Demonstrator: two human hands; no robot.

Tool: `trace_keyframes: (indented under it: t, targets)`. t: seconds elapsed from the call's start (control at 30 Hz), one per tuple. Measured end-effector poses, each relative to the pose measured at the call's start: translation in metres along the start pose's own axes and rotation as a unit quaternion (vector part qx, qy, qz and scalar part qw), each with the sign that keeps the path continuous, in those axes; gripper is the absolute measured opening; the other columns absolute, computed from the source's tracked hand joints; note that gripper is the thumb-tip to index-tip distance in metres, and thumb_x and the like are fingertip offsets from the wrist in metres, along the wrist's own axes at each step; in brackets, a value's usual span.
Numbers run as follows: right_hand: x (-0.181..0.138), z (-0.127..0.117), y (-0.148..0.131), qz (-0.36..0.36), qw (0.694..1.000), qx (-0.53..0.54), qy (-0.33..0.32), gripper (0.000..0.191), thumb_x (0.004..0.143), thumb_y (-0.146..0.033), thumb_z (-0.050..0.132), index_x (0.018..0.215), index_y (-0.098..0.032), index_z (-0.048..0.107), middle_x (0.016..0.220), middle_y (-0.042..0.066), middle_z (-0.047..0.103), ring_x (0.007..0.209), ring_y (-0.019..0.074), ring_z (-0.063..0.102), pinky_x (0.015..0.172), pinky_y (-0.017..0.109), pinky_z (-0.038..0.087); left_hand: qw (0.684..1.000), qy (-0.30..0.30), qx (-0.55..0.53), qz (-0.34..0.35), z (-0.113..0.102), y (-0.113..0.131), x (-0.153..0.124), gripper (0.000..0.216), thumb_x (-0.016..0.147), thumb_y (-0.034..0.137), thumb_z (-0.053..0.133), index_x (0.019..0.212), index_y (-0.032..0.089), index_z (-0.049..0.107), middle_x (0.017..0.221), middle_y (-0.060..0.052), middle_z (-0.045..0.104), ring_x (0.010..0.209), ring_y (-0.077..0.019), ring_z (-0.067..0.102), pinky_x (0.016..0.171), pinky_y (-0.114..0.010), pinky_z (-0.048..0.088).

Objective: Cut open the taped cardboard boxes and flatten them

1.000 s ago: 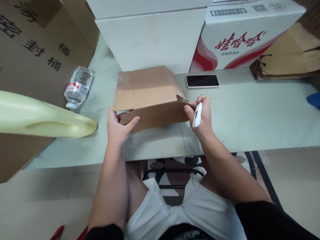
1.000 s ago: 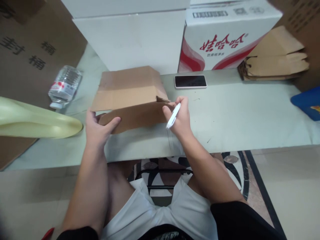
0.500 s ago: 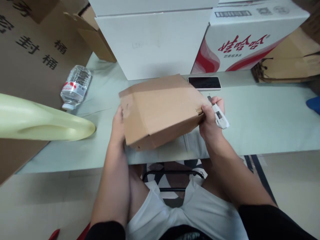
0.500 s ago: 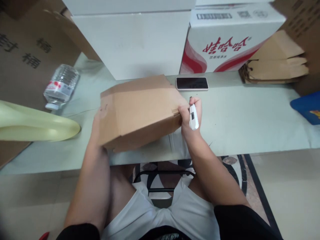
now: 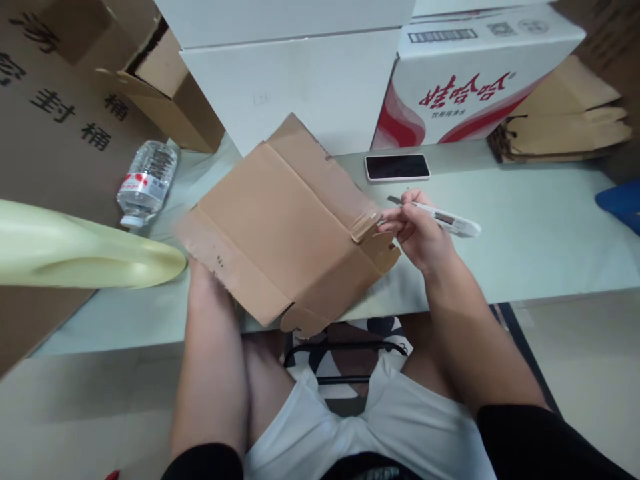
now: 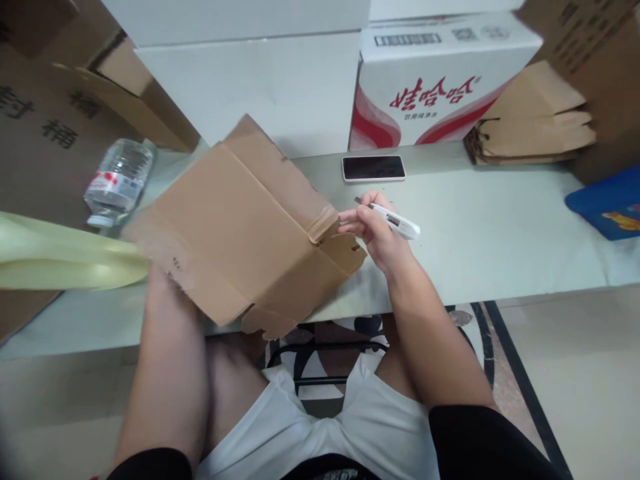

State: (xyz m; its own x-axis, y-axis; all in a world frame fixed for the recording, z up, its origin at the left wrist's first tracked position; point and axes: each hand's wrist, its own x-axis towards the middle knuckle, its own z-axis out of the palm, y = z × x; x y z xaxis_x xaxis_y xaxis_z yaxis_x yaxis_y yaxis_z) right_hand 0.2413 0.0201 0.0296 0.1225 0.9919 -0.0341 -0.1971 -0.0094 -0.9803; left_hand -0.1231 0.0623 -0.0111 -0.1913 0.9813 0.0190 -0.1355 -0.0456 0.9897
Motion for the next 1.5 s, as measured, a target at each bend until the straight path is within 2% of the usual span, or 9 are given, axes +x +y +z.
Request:
trace_keyframes:
  t: [0.2,0.4,0.57,0.7,0.83,0.93,1.1,1.37,1.5]
  targets:
    - [0.006,-0.009,0.002,0.021,0.999,-0.039,0.028,0.056,0.071,-0.052,0.084,0.102,-0.027,0.044,0.107,0.003,0.076,0.097,0.0178,0.073,0.081,0.031,0.051,0.995,-0.03,-0.066,-0.062,0.02,0.003,0.005,0.056,0.07,0.078,0.078,0.073,0.024,0.065,0.071,-0.004,0.077,0.087,-0.0307,0.08,0.085,-0.049,0.068]
    - [0.003,0.001,0.001,0.092,0.984,-0.144,-0.058,0.063,0.062,-0.053,0.089,0.106,-0.024,0.054,0.067,-0.009,0.051,0.059,0.0106,0.044,0.059,0.026,0.031,0.989,-0.065,-0.098,-0.092,0.036,0.012,-0.006,0.05,0.067,0.072,0.082,0.071,0.024,0.066,0.074,-0.007,0.079,0.106,-0.0373,0.079,0.096,-0.055,0.066]
    - [0.003,0.009,0.007,0.074,0.985,-0.153,0.002,0.053,0.067,-0.053,0.084,0.098,-0.025,0.051,0.065,-0.009,0.049,0.058,0.0111,0.043,0.058,0.026,0.031,0.979,-0.103,-0.148,-0.099,0.045,0.025,-0.019,0.061,0.069,0.078,0.077,0.088,0.021,0.075,0.09,-0.011,0.082,0.109,-0.0366,0.078,0.096,-0.051,0.067]
    - [0.004,0.004,0.005,0.064,0.987,-0.144,0.014,0.05,0.069,-0.052,0.083,0.101,-0.024,0.056,0.067,-0.007,0.054,0.06,0.0113,0.047,0.058,0.026,0.036,0.979,-0.075,-0.112,-0.154,0.046,0.025,-0.021,0.043,0.06,0.03,0.096,0.097,0.019,0.076,0.088,-0.007,0.083,0.087,-0.0296,0.081,0.089,-0.042,0.069]
    - [0.008,-0.015,-0.01,0.06,0.994,-0.087,0.008,0.055,0.068,-0.06,0.086,0.103,-0.024,0.063,0.069,-0.006,0.056,0.057,0.0093,0.048,0.053,0.024,0.035,0.967,0.055,-0.213,-0.131,0.046,0.034,-0.013,0.013,0.087,0.016,0.069,0.099,0.015,0.073,0.086,-0.004,0.083,0.078,-0.0195,0.078,0.1,-0.037,0.065]
    - [0.007,-0.021,-0.016,0.056,0.998,-0.004,0.007,0.07,0.063,-0.071,0.088,0.109,-0.026,0.062,0.084,-0.001,0.07,0.07,0.0136,0.065,0.058,0.024,0.046,0.947,0.128,-0.282,-0.088,0.049,0.04,-0.01,0.027,0.105,0.02,0.044,0.105,0.014,0.07,0.081,-0.005,0.082,0.083,-0.0172,0.078,0.112,-0.037,0.057]
    - [-0.002,0.0,-0.003,0.06,0.996,0.014,-0.067,0.06,0.061,-0.061,0.094,0.093,-0.023,0.06,0.073,-0.004,0.062,0.061,0.0095,0.057,0.053,0.022,0.046,0.942,0.099,-0.311,-0.085,0.062,0.032,-0.011,0.028,0.108,0.025,0.041,0.117,0.015,0.066,0.088,-0.005,0.083,0.096,-0.0172,0.077,0.12,-0.037,0.048]
    - [-0.017,-0.029,-0.026,0.044,0.988,0.097,0.109,0.05,0.057,-0.039,0.094,0.077,-0.022,0.052,0.054,-0.013,0.041,0.039,-0.0005,0.02,0.035,0.015,0.015,0.941,-0.056,-0.303,-0.142,0.081,0.034,-0.012,0.021,0.084,0.03,0.068,0.103,0.022,0.071,0.096,-0.003,0.08,0.099,-0.0233,0.075,0.094,-0.04,0.062]
    - [-0.042,-0.089,-0.065,-0.061,0.914,0.082,0.392,0.034,0.067,-0.026,0.083,0.073,-0.021,0.049,0.058,-0.011,0.044,0.037,-0.0007,0.023,0.031,0.013,0.017,0.937,-0.061,-0.284,-0.191,0.078,0.04,-0.019,0.026,0.076,0.034,0.07,0.099,0.023,0.074,0.098,-0.004,0.08,0.094,-0.0245,0.077,0.078,-0.038,0.066]
